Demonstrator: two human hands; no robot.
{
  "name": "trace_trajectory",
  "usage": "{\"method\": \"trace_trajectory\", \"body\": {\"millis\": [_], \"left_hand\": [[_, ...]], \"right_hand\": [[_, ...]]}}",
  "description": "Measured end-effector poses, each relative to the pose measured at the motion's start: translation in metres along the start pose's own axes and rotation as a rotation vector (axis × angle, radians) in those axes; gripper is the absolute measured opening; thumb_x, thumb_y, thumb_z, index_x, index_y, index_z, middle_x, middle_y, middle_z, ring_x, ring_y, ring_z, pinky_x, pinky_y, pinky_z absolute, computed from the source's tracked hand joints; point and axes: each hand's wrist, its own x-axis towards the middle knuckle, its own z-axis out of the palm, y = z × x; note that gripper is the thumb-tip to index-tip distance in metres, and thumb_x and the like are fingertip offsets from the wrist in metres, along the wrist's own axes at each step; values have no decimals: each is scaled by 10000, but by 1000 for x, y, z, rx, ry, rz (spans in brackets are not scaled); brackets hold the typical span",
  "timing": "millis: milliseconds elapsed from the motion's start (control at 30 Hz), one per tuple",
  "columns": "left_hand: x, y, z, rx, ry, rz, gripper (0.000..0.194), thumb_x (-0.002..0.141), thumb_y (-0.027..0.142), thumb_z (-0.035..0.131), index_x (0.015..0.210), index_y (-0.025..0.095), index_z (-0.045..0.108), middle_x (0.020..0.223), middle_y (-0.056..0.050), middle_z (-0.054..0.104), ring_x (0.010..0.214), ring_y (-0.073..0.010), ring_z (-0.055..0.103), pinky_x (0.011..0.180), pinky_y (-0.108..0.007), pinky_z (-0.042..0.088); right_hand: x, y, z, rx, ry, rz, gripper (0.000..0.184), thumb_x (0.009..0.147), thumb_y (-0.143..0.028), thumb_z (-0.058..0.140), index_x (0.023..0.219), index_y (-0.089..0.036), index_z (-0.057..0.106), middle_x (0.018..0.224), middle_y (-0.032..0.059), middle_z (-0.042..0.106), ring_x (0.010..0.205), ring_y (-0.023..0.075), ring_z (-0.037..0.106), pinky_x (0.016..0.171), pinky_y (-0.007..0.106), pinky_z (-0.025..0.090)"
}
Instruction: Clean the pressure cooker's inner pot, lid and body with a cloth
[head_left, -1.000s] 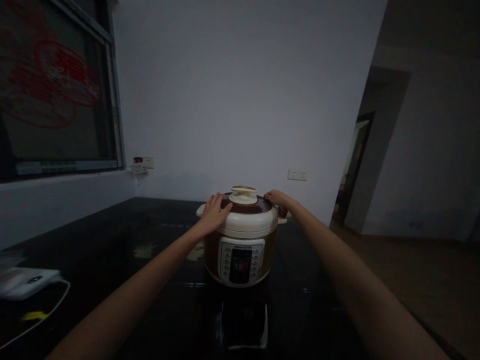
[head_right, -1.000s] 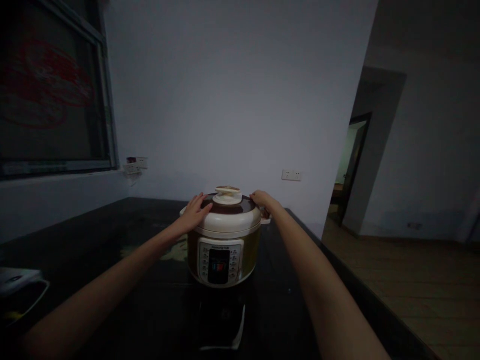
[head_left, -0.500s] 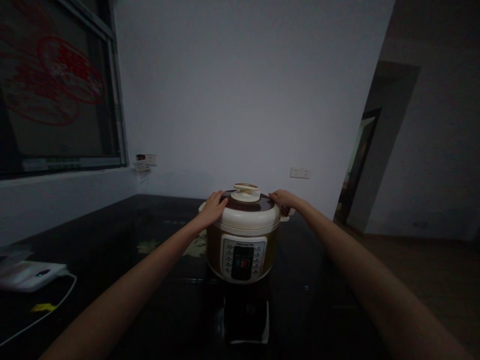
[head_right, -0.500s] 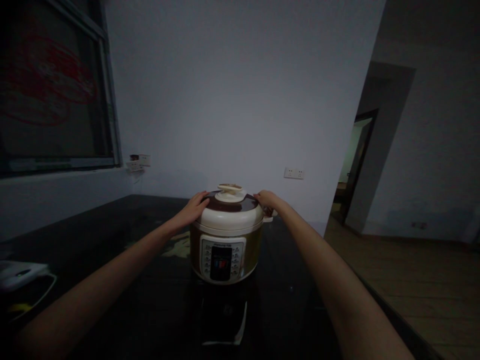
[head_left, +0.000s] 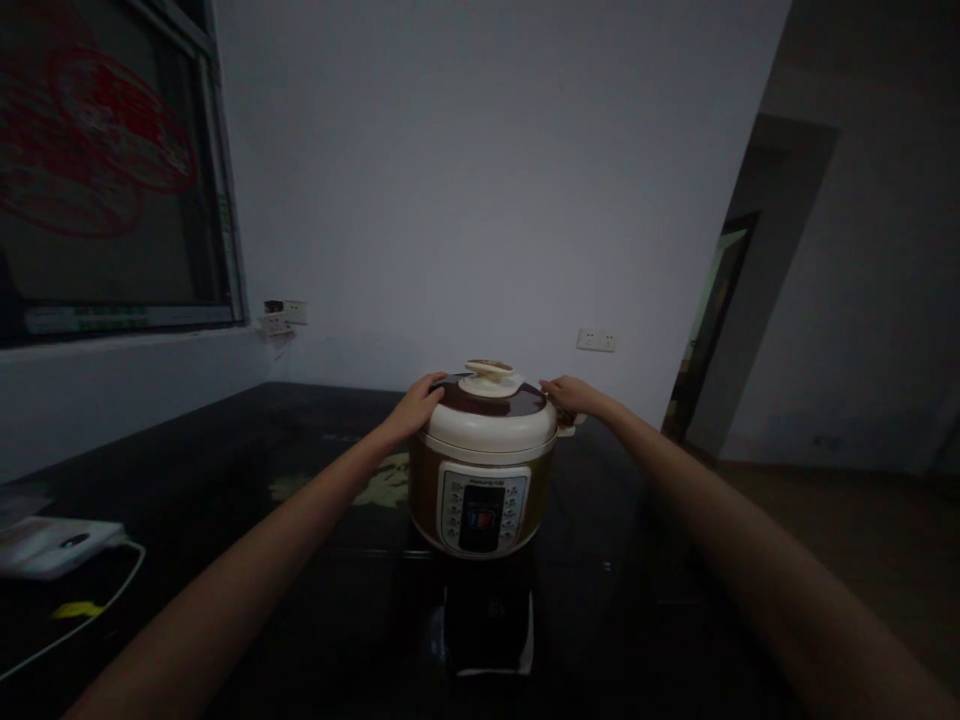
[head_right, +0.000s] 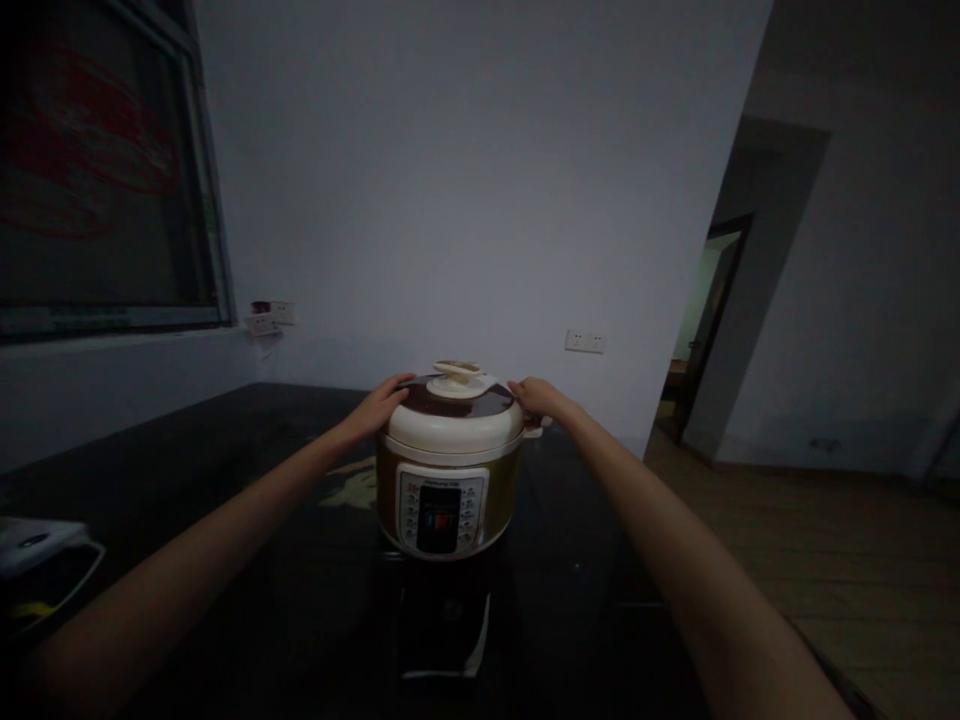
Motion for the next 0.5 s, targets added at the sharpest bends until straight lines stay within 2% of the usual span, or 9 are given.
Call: {"method": "trace_trajectory", "body": {"millis": [167,367,500], "left_hand": [[4,-4,-5,-51,-74,12,459,842,252,410,1267,150,551,1325,-119,582,1234,-236,518,1047,-389,385],[7,-6,-16,-59,-164,52,422,853,299,424,1221,177,588,1302,-89,603,1220,-210,527,1054,-353,374],[6,-5,-16,-50,-147,48,409,853,305,423,1198,181,604,1298,-86,603,1222,-198,525,1071,-333,351]], "right_hand": [[-11,2,-4,55,-63,22,282,923,-381,540,1101,-170,600,1106,64,626,928,177,624,811,375,532],[-18,1,-2,121,-62,-9,302,920,-410,536,1057,-150,608,1031,49,638,880,172,628,785,367,529],[-21,2,0,166,-46,-45,349,928,-463,495,978,-143,625,920,32,654,785,151,628,740,339,520]]}}
